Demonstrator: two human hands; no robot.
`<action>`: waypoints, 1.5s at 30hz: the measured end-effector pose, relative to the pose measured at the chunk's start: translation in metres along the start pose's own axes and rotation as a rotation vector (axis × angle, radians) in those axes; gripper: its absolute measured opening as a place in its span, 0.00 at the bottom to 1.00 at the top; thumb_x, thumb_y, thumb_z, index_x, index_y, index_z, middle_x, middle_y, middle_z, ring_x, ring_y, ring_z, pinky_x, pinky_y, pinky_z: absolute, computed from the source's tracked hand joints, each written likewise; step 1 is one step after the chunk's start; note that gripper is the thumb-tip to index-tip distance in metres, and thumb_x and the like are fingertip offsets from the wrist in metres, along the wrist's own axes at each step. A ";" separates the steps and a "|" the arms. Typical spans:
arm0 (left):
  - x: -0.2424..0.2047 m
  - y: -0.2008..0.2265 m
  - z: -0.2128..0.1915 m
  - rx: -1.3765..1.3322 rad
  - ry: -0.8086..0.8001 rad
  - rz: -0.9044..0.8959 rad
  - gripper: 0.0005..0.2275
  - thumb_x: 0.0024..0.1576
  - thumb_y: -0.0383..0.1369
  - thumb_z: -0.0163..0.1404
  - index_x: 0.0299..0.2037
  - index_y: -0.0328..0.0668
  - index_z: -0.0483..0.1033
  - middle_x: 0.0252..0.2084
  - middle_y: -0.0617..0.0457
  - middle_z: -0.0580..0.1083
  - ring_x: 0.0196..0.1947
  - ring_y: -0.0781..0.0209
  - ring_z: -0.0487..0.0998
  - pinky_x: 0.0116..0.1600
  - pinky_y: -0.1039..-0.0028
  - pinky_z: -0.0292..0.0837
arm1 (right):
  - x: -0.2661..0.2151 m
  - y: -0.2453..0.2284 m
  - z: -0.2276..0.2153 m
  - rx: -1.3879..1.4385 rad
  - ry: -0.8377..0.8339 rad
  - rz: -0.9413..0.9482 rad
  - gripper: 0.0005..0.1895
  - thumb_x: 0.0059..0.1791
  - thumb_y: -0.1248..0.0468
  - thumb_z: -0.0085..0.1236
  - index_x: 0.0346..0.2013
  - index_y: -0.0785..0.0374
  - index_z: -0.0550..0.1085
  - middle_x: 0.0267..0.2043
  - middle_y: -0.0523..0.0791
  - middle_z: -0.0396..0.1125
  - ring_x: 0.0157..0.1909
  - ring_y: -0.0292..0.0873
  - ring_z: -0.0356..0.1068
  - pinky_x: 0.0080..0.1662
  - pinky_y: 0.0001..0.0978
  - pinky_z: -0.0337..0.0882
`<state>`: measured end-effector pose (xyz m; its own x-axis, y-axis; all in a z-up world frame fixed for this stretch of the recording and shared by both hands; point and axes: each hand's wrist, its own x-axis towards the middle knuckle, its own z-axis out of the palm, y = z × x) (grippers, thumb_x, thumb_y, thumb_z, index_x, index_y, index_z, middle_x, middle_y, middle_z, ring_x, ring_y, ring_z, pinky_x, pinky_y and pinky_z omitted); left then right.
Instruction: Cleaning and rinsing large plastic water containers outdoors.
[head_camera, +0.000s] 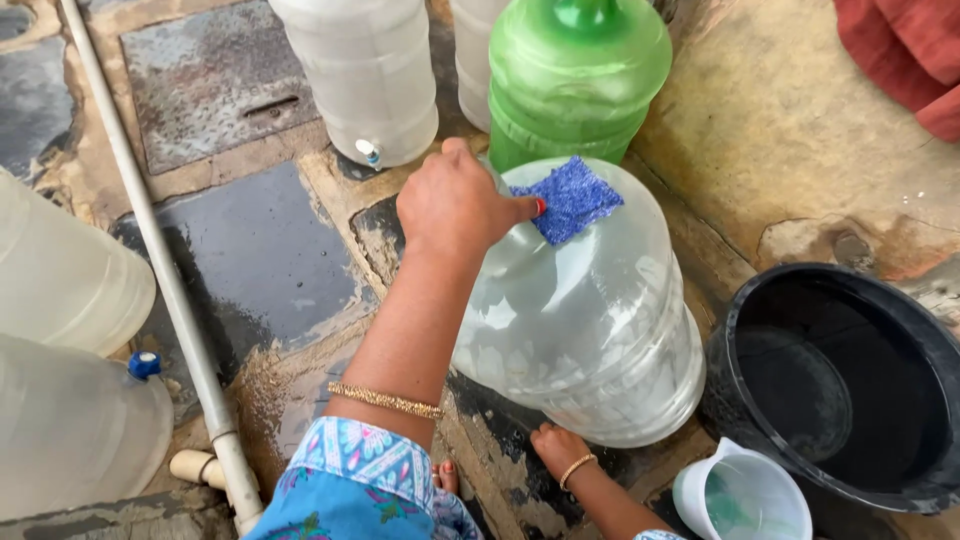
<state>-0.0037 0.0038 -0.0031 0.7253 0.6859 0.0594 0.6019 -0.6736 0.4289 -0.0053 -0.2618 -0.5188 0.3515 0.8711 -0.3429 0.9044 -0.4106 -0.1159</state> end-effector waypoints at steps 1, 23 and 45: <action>0.002 -0.001 0.000 0.000 -0.004 -0.005 0.44 0.33 0.60 0.70 0.53 0.35 0.68 0.48 0.42 0.76 0.49 0.47 0.79 0.52 0.64 0.75 | 0.001 -0.001 -0.002 0.001 -0.006 -0.002 0.08 0.46 0.72 0.53 0.40 0.66 0.73 0.44 0.53 0.69 0.46 0.54 0.74 0.44 0.43 0.77; 0.019 -0.026 0.014 0.116 0.044 0.177 0.51 0.33 0.69 0.68 0.55 0.27 0.70 0.49 0.34 0.77 0.50 0.39 0.78 0.52 0.57 0.73 | -0.296 -0.035 -0.414 0.103 -0.122 0.328 0.09 0.47 0.60 0.57 0.40 0.56 0.80 0.41 0.47 0.75 0.42 0.50 0.76 0.44 0.41 0.74; -0.006 -0.005 0.018 0.123 0.022 0.127 0.50 0.34 0.66 0.66 0.60 0.35 0.68 0.52 0.38 0.76 0.52 0.42 0.79 0.53 0.57 0.76 | -0.486 0.002 -0.322 0.372 0.919 0.813 0.16 0.47 0.56 0.65 0.49 0.52 0.83 0.50 0.44 0.77 0.55 0.44 0.78 0.56 0.39 0.78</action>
<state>-0.0048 -0.0019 -0.0221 0.7914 0.5980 0.1268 0.5432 -0.7831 0.3028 -0.0967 -0.5995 -0.0517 0.9400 0.1391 0.3115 0.2822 -0.8303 -0.4806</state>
